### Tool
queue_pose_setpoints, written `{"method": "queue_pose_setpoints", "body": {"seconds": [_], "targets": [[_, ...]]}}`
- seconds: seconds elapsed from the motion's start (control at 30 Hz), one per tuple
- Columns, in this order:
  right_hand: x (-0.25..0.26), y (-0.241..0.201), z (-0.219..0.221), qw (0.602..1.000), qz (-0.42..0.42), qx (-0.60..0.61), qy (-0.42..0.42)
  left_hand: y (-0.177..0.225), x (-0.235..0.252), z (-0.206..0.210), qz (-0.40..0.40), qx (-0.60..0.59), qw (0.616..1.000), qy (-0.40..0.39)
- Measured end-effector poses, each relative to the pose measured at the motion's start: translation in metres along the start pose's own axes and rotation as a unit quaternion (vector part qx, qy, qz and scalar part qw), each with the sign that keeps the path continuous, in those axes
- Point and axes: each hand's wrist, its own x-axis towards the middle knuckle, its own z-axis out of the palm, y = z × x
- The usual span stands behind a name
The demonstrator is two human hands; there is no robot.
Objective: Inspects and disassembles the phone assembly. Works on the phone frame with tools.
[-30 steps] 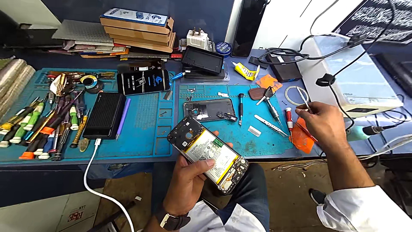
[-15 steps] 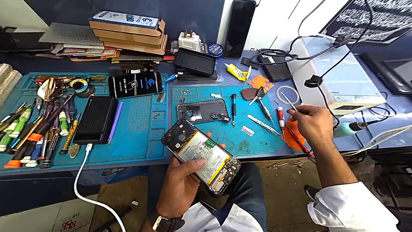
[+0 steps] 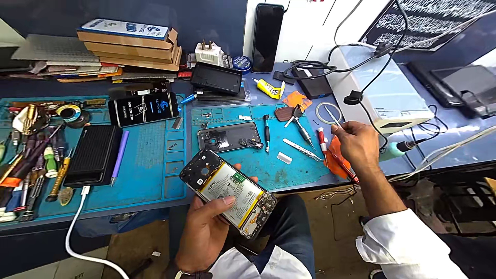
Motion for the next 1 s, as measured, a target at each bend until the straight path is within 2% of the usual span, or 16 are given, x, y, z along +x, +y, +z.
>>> {"method": "queue_pose_setpoints", "body": {"seconds": [0.17,0.37,0.43,0.5,0.57,0.63,0.77,0.9,1.0], "targets": [[-0.003,-0.003,0.001,1.0,-0.012,0.021,0.012,0.001,-0.003,-0.002,-0.002,-0.008,1.0,-0.021],[0.004,-0.004,-0.001,0.998,0.003,-0.059,-0.035,0.004,-0.004,-0.003,0.001,-0.021,0.998,-0.056],[0.005,-0.004,-0.002,0.998,0.005,-0.035,-0.06,0.005,-0.005,-0.002,0.005,-0.018,0.998,-0.062],[-0.002,-0.008,-0.003,0.996,-0.01,0.058,-0.064,0.006,-0.006,-0.003,0.01,-0.009,0.998,-0.065],[-0.019,-0.024,-0.007,0.967,-0.022,0.244,-0.073,0.006,-0.007,-0.003,0.019,0.002,0.997,-0.071],[-0.045,-0.044,-0.022,0.91,-0.04,0.396,-0.113,0.007,-0.009,-0.001,0.029,0.014,0.997,-0.072],[-0.099,-0.071,-0.042,0.874,-0.071,0.469,-0.103,0.008,-0.013,0.007,0.06,0.044,0.996,-0.058],[-0.147,-0.077,-0.046,0.801,-0.114,0.555,-0.192,0.01,-0.019,0.014,0.087,0.076,0.992,-0.052],[-0.172,-0.083,-0.044,0.78,-0.12,0.575,-0.215,0.011,-0.023,0.019,0.094,0.094,0.99,-0.056]]}}
